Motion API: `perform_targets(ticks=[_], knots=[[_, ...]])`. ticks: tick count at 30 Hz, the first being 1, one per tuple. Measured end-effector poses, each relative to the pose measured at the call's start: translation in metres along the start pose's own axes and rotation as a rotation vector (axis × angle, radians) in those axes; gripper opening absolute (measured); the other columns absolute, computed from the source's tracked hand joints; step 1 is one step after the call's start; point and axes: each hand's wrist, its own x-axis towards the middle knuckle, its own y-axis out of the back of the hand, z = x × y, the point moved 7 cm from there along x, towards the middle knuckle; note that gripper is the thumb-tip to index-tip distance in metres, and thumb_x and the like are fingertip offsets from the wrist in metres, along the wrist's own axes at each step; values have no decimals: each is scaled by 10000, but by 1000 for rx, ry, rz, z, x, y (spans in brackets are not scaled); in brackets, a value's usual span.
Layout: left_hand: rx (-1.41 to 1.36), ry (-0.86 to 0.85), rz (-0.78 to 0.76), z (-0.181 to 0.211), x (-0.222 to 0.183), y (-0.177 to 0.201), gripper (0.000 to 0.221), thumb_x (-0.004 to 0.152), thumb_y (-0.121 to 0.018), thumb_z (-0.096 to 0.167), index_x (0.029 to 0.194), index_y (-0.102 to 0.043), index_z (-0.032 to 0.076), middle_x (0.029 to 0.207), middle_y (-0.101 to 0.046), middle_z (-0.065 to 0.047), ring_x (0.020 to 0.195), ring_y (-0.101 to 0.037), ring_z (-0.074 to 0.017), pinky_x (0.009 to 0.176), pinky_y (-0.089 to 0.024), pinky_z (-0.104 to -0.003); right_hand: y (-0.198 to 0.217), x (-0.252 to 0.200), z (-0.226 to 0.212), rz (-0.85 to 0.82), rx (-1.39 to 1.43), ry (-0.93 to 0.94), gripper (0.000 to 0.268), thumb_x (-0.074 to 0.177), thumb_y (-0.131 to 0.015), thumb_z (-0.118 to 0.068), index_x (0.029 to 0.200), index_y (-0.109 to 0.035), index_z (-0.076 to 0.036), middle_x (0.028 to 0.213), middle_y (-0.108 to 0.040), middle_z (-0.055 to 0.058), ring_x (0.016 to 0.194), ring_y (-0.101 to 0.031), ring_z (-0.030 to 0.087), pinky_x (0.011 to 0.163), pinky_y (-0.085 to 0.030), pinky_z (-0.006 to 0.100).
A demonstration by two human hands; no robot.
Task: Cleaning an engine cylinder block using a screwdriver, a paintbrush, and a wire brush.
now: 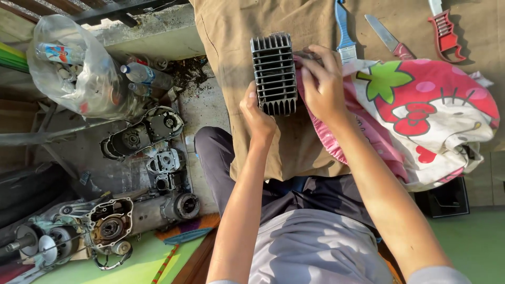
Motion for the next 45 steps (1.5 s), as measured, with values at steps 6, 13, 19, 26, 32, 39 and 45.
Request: perform_targets(ticks=[6, 13, 19, 26, 32, 39, 45], knots=[[36, -35, -36, 9, 1, -3, 578, 998, -275, 462, 991, -604, -13, 801, -617, -84, 742, -457, -166, 719, -405, -330, 3, -12, 8, -468, -207, 145, 610, 885, -639, 28, 1483, -519, 48, 1561, -508, 167, 1489, -374, 408, 1228, -327, 526], [54, -41, -45, 9, 1, -5, 556, 984, -280, 433, 1003, -605, -19, 793, -614, -91, 732, -450, -171, 709, -410, -333, -23, 8, 33, -342, -1, -44, 272, 1044, -518, -38, 1167, -684, 139, 1259, -705, 245, 1110, -670, 399, 944, -505, 424], [38, -43, 31, 4, -2, 0, 593, 987, -280, 465, 1021, -604, -30, 821, -590, -75, 782, -442, -161, 747, -386, -325, -12, -36, -13, -10, -106, -8, 363, 1065, -545, 6, 1407, -485, 112, 1418, -571, 299, 1286, -617, 453, 1103, -502, 484], [140, -61, 124, -3, -2, 0, 496, 1008, -288, 445, 968, -633, 90, 796, -546, -130, 827, -540, -200, 813, -509, -380, 40, -81, -9, 208, -341, 100, 162, 980, -631, 75, 870, -732, 13, 904, -665, 146, 881, -667, 380, 828, -558, 457], [0, -35, 34, -2, -2, 1, 569, 982, -307, 439, 1049, -622, -30, 854, -620, -80, 803, -463, -165, 772, -394, -323, 88, -45, 4, 471, -264, -139, 116, 994, -636, 131, 1079, -712, 117, 977, -652, 182, 864, -578, 291, 794, -485, 393], [37, -54, 9, 5, -1, 0, 604, 997, -295, 469, 1035, -619, -40, 828, -617, -95, 768, -467, -171, 736, -411, -332, -4, -24, -19, 44, -140, 63, 332, 942, -642, 136, 1273, -655, 121, 1329, -657, 217, 1161, -667, 380, 1018, -541, 436], [-77, 67, -34, -7, -1, 3, 552, 957, -388, 375, 1239, -582, -58, 1119, -685, -187, 1013, -608, -249, 964, -472, -370, 78, -95, 107, -827, -845, -306, 216, 947, -520, -235, 1039, -680, -122, 1012, -748, 102, 836, -723, 415, 666, -565, 551]])
